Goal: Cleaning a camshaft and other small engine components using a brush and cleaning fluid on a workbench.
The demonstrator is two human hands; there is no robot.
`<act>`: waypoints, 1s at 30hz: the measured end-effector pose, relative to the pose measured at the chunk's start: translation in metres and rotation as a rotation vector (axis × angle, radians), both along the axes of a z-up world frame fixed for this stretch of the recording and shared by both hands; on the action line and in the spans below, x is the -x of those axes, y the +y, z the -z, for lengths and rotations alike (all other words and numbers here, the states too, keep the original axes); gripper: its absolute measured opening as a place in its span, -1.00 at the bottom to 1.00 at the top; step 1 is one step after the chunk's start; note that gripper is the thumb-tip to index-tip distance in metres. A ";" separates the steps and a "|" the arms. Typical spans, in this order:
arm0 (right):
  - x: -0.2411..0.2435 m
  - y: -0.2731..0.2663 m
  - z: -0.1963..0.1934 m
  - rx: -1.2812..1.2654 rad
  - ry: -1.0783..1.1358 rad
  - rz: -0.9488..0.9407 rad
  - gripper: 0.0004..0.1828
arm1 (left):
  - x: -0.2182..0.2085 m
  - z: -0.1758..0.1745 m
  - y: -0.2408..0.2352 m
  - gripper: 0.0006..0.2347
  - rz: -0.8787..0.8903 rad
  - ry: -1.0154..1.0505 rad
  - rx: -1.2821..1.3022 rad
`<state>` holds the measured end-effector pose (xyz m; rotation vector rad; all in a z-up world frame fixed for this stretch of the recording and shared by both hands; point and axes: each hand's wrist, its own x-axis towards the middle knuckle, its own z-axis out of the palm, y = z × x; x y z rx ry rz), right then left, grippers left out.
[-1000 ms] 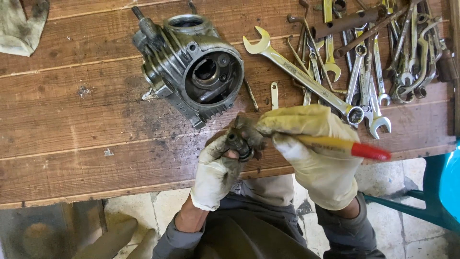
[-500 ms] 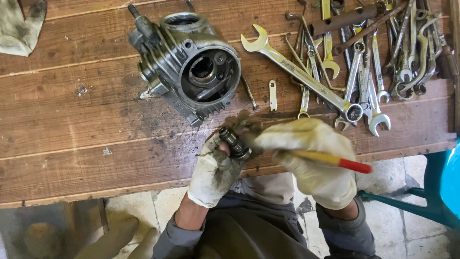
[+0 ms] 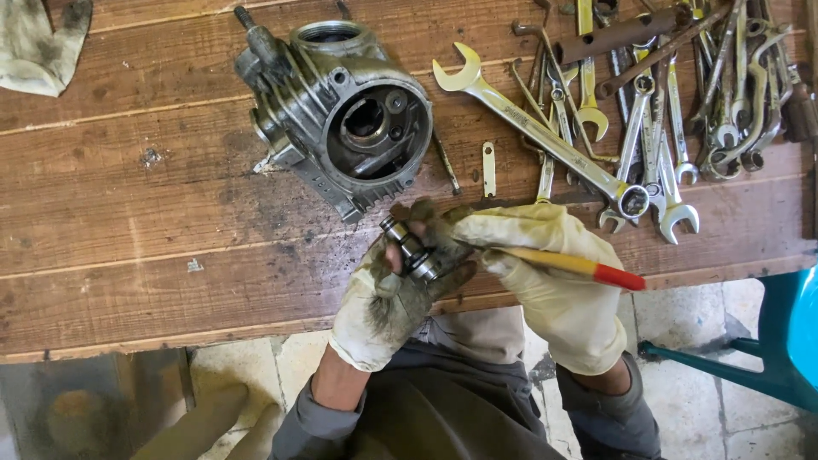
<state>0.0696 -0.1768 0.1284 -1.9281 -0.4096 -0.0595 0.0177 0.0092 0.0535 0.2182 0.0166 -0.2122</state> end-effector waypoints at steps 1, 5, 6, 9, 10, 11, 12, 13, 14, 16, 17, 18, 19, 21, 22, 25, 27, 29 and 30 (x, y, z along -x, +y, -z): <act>-0.001 -0.001 0.001 0.000 0.000 -0.001 -0.72 | 0.000 -0.001 0.000 -0.31 -0.001 0.000 0.000; -0.001 -0.001 0.002 0.057 0.013 -0.223 -0.80 | 0.004 0.018 -0.003 -0.63 -0.044 0.089 0.086; 0.001 0.000 0.002 0.107 0.030 -0.297 -0.79 | 0.006 0.029 -0.004 -0.60 -0.080 0.174 0.230; -0.001 0.004 0.004 0.098 -0.218 -0.027 -0.78 | -0.002 0.001 -0.005 -0.80 -0.034 0.072 -0.015; 0.002 0.004 0.008 0.096 -0.218 -0.028 -0.78 | -0.001 0.003 -0.006 -0.80 -0.036 0.072 -0.016; 0.004 0.003 0.011 -0.093 -0.113 -0.100 -0.80 | 0.000 0.005 -0.008 -0.74 -0.062 0.088 0.032; 0.006 0.002 0.014 -0.281 -0.007 -0.172 -0.83 | 0.001 0.008 -0.009 -0.65 -0.088 0.105 0.081; 0.013 0.000 0.023 -0.280 -0.010 -0.172 -0.83 | 0.003 0.013 -0.009 -0.65 -0.088 0.102 0.081; 0.019 -0.002 0.033 0.062 -0.118 -0.149 -0.70 | 0.004 0.019 -0.009 -0.64 -0.097 0.170 0.162; 0.025 -0.001 0.029 0.406 -0.219 -0.123 -0.58 | 0.003 0.020 -0.010 -0.63 -0.106 0.243 0.244; 0.025 0.003 0.016 0.376 -0.101 -0.206 -0.75 | 0.002 0.014 -0.011 -0.71 -0.093 0.185 0.168; 0.025 0.007 0.003 0.344 0.016 -0.288 -0.66 | 0.000 0.009 -0.012 -0.79 -0.081 0.127 0.093; 0.025 0.006 0.024 0.343 0.016 -0.286 -0.66 | 0.000 0.014 -0.014 -0.79 -0.078 0.127 0.091; 0.024 0.005 0.065 -0.714 -0.049 -0.288 -0.57 | -0.001 0.024 -0.018 -0.77 -0.174 0.111 0.056; 0.024 0.008 0.048 -0.714 -0.052 -0.289 -0.57 | -0.002 0.024 -0.017 -0.77 -0.175 0.108 0.056; 0.025 0.013 0.020 -0.007 -0.228 0.080 -0.90 | -0.002 0.030 -0.017 -0.74 -0.221 0.099 0.056; 0.026 0.010 0.029 0.071 -0.321 0.162 -0.91 | 0.002 0.043 -0.017 -0.72 -0.250 0.127 0.054; 0.026 0.016 0.015 0.039 -0.111 0.109 -0.90 | -0.004 0.028 -0.019 -0.75 -0.249 0.160 0.014; 0.025 0.019 0.008 0.006 0.097 0.054 -0.85 | -0.008 0.020 -0.020 -0.75 -0.249 0.191 -0.026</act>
